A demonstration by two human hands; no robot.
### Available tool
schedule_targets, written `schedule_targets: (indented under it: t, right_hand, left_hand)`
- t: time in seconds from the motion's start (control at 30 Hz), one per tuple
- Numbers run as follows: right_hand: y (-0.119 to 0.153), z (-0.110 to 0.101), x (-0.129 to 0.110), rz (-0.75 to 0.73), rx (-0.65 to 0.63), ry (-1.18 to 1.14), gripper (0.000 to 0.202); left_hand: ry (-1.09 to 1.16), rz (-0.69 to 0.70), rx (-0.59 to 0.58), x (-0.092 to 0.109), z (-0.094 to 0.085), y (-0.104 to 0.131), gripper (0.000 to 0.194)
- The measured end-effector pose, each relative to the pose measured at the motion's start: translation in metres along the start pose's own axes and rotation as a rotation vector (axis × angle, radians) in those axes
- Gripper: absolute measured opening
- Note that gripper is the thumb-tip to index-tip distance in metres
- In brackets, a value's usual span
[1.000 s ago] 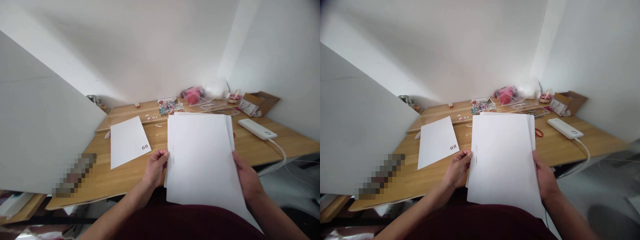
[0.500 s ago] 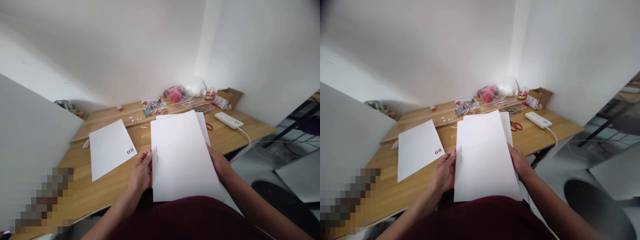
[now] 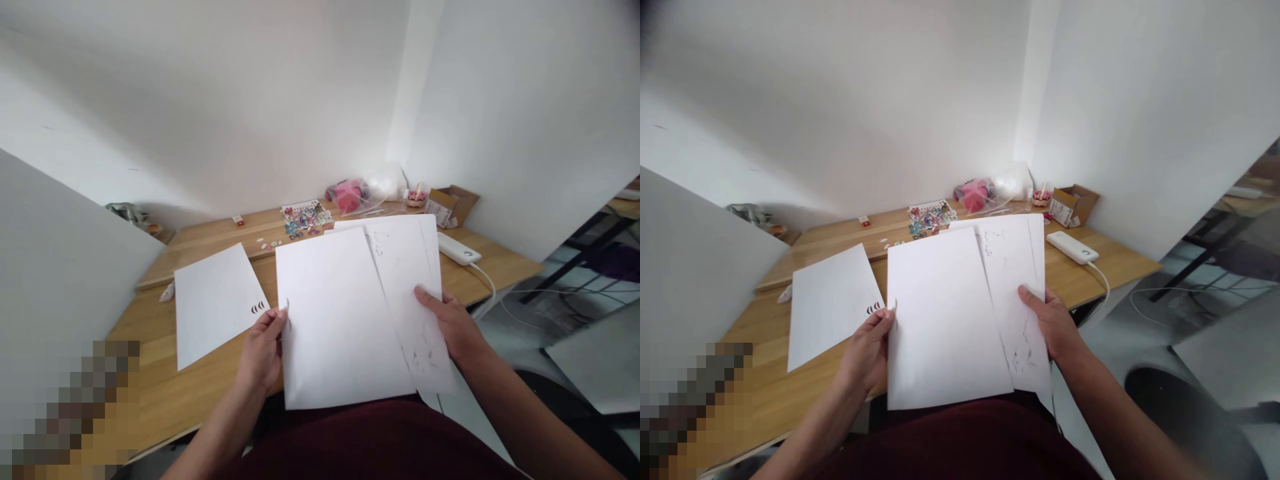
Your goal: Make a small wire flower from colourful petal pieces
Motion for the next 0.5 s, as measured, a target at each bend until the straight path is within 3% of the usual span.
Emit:
schedule_targets:
  t: [0.17,0.5]
  right_hand:
    - [-0.006,-0.013,-0.008,-0.02,0.013,-0.068,0.034]
    - [-0.012,-0.022,-0.002,-0.005,0.045,-0.108,0.032]
  left_hand:
    - [-0.016,0.126,0.128,0.036,-0.039,-0.028,0.032]
    - [-0.141,0.371,0.496,0.114,-0.154,-0.089,0.014]
Point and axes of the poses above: each hand's wrist, its own y-axis away from the middle knuckle, its own z-axis out of the palm, x = y × z, the point moved 9 cm from there along -y, towards the middle knuckle, and after that the axes turned 9 degrees about z, right-handed, at the moved point
